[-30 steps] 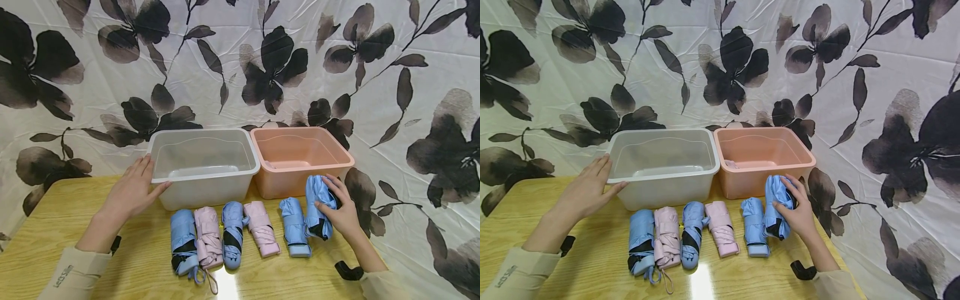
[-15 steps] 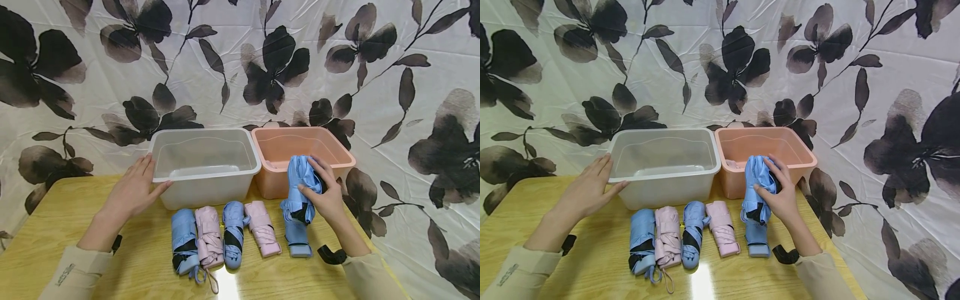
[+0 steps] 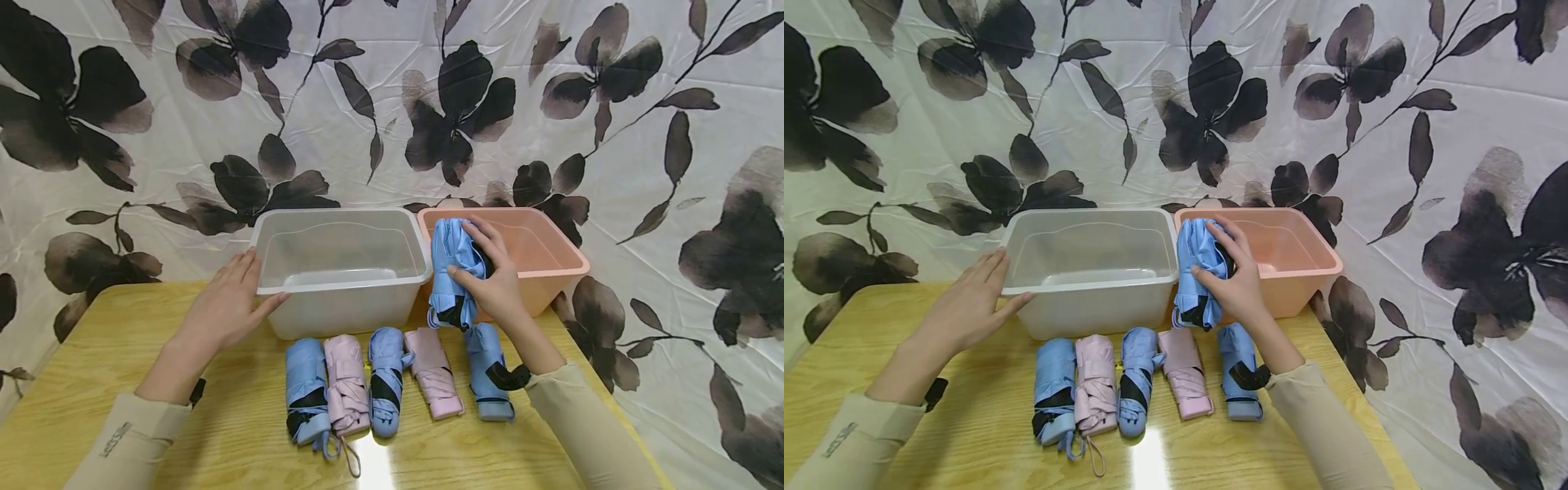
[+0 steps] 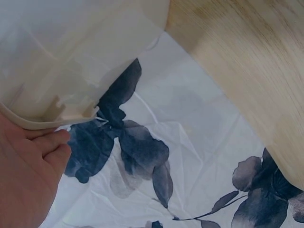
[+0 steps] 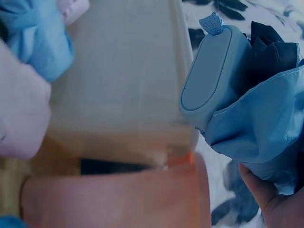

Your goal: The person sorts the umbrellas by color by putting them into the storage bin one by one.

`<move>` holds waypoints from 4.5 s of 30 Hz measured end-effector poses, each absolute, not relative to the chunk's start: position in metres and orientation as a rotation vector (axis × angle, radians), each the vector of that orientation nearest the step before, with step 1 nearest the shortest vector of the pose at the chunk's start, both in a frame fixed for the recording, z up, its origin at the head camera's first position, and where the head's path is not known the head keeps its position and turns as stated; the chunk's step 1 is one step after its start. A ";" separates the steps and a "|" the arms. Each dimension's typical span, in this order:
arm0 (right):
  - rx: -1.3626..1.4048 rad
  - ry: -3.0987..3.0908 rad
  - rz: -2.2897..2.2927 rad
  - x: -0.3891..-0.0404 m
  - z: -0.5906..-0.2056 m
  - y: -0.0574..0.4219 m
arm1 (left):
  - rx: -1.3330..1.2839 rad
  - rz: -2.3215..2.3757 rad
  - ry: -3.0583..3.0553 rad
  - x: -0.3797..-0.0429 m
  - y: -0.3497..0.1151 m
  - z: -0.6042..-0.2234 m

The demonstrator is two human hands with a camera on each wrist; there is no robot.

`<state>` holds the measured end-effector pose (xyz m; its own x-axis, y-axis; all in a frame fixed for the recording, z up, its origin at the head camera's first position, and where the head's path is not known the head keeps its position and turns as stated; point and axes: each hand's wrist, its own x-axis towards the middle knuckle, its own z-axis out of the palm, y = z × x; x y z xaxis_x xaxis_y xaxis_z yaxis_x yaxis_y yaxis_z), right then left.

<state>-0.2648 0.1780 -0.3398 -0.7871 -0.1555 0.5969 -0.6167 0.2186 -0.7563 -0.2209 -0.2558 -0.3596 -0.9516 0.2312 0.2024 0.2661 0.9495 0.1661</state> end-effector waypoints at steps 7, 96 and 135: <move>0.811 -2.066 1.615 -0.286 -0.328 0.140 | -0.374 -0.273 -2.926 -0.222 -0.255 -0.358; 1.229 -3.020 1.270 -0.374 -0.357 -0.084 | -0.342 -0.265 -2.980 -0.221 -0.254 -0.356; 1.185 -3.003 1.480 -0.337 -0.319 -0.037 | -0.359 -0.303 -2.953 -0.223 -0.256 -0.360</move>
